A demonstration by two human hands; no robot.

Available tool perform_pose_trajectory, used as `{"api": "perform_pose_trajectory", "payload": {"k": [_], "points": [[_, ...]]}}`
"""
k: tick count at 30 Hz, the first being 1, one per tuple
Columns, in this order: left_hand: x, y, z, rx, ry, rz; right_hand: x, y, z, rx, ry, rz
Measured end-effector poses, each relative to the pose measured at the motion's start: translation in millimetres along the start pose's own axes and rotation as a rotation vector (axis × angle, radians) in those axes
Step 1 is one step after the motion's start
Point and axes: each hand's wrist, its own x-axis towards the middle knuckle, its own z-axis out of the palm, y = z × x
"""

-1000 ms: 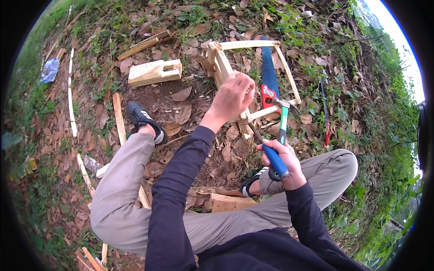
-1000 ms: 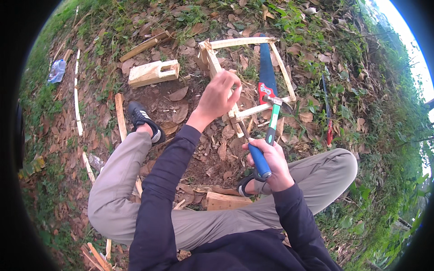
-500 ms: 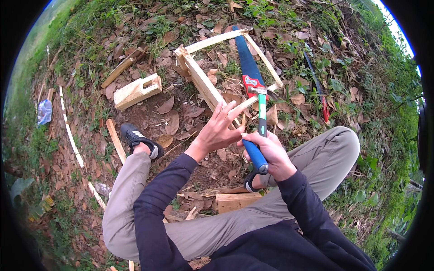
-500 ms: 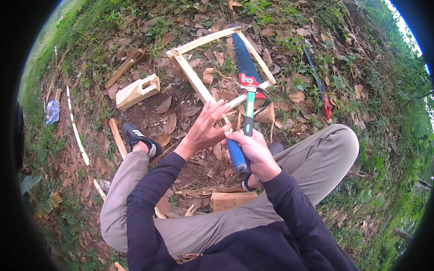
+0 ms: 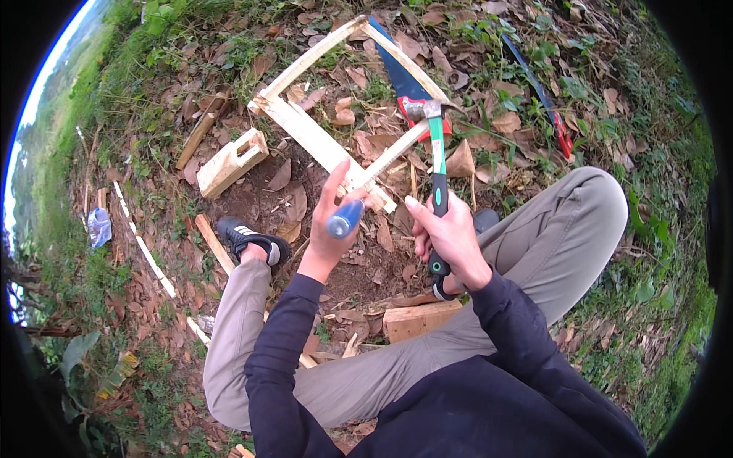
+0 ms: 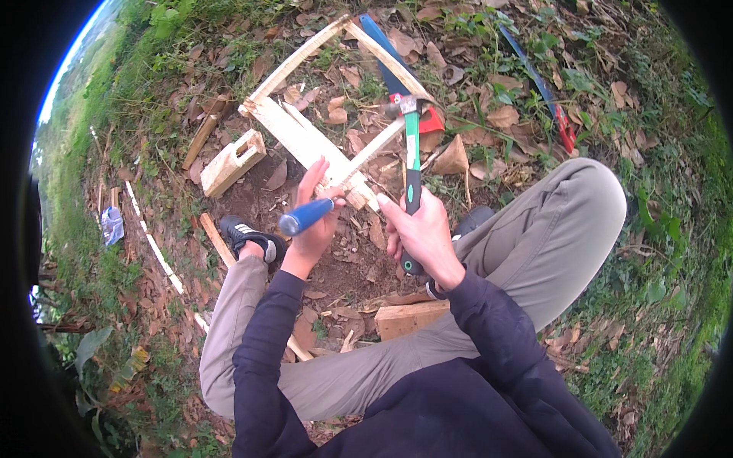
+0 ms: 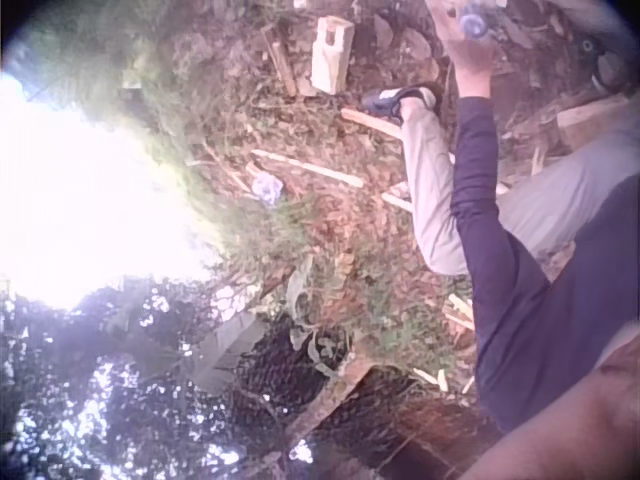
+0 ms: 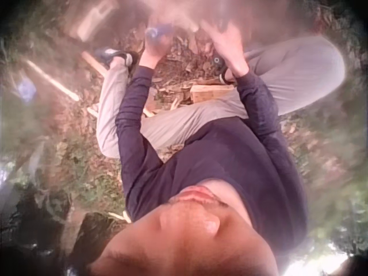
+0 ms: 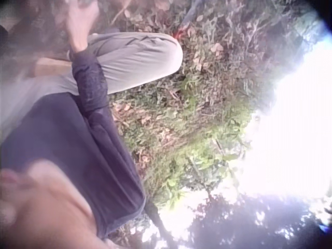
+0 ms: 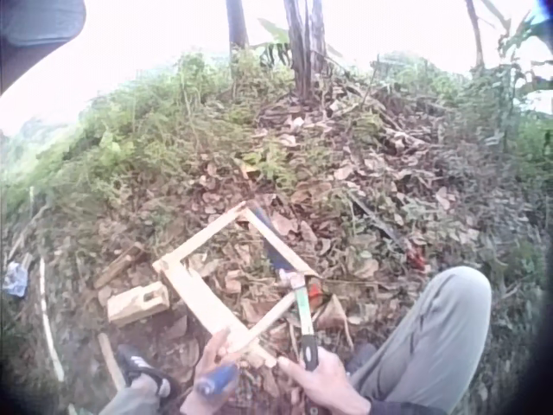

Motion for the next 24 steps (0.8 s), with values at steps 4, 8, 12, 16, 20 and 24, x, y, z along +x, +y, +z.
{"api": "perform_pose_trajectory", "payload": {"k": [4, 8, 12, 16, 20, 24], "points": [[-0.6, 0.2, 3.0, -0.155, 0.037, -0.075, -4.9, -4.3, -3.4, 0.046, -0.011, -0.028], [0.2, 2.7, 5.7, -0.066, 0.037, -0.066, -13.2, -7.0, -6.9, 0.044, -0.040, -0.033], [5.4, 5.8, 6.7, 0.019, 0.064, -0.022, -18.9, -10.4, -9.3, 0.027, -0.050, -0.031], [5.4, 8.8, 9.4, -0.026, 0.075, -0.082, -30.2, -15.0, -30.1, -0.074, -0.083, -0.100], [9.4, 13.9, 10.0, -0.032, 0.074, -0.074, -46.6, -31.9, -54.8, -0.653, -0.061, -0.427], [4.9, 6.2, 16.2, 0.063, 0.087, 0.004, -72.7, -74.6, -70.8, -0.941, -0.163, -0.650]]}}
